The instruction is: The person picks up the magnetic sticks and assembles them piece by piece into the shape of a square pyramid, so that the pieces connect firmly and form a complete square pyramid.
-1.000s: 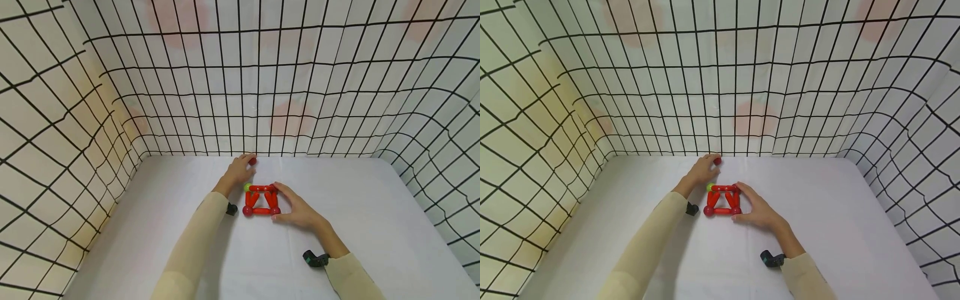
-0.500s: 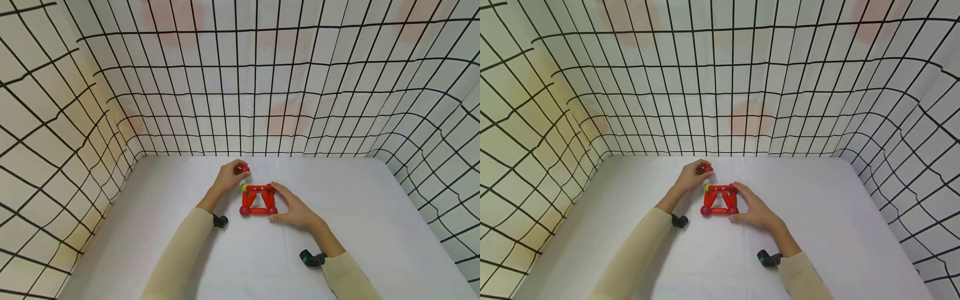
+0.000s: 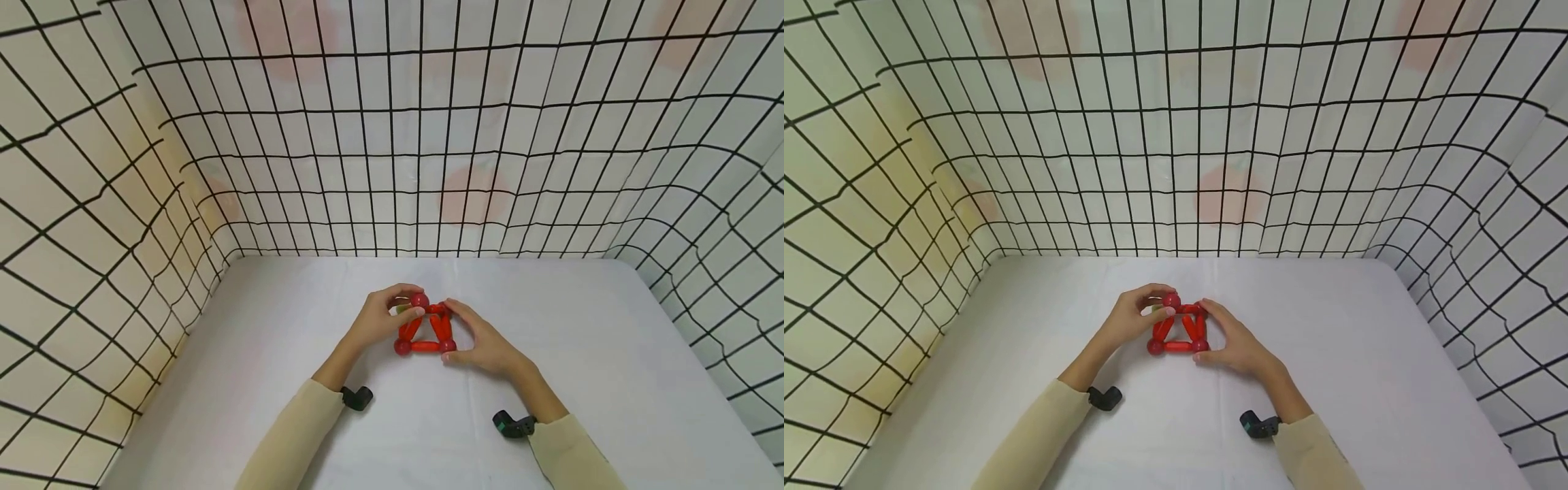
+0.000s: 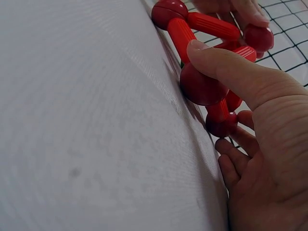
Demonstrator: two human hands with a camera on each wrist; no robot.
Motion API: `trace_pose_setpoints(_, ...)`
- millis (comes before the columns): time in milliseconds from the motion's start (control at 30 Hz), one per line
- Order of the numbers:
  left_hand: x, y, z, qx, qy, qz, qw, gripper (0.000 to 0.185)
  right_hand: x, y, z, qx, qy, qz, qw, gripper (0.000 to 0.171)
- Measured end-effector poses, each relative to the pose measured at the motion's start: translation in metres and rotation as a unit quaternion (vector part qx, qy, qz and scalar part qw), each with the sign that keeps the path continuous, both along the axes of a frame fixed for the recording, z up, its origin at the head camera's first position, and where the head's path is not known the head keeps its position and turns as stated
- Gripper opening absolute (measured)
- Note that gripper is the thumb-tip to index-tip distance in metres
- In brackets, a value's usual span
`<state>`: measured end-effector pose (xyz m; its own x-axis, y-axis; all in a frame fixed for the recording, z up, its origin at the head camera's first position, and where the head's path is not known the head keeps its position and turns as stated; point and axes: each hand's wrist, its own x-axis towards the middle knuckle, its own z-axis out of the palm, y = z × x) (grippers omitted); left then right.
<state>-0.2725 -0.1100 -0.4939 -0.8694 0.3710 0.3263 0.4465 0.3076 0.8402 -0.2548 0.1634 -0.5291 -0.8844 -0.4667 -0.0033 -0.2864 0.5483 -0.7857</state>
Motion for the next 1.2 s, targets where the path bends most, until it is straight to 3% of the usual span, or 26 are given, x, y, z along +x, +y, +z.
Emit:
trace_pose_setpoints(200,0.009,0.006,-0.005,-0.038,0.004,-0.012,0.9992,0.038,0.003,0.002,-0.001,0.004,-0.009,0.002,1.000,0.106)
trace_pose_setpoints(500,0.007,0.006,0.001,-0.055,0.023,0.013,0.9982,0.037,-0.006,-0.001,0.004,-0.006,0.016,0.017,1.000,0.104)
trace_pose_setpoints(833,0.009,0.009,-0.001,-0.076,0.008,0.003,0.9971,0.040,-0.006,0.000,0.003,-0.017,0.027,0.044,0.999,0.094)
trace_pose_setpoints(1067,0.012,0.008,-0.004,-0.075,0.012,0.000,0.9971,0.043,-0.005,-0.001,0.001,-0.036,0.025,0.026,0.999,0.067)
trace_pose_setpoints(1200,0.011,0.006,-0.005,-0.079,0.014,-0.003,0.9968,0.045,-0.006,-0.004,0.000,-0.045,0.026,0.019,0.998,0.063)
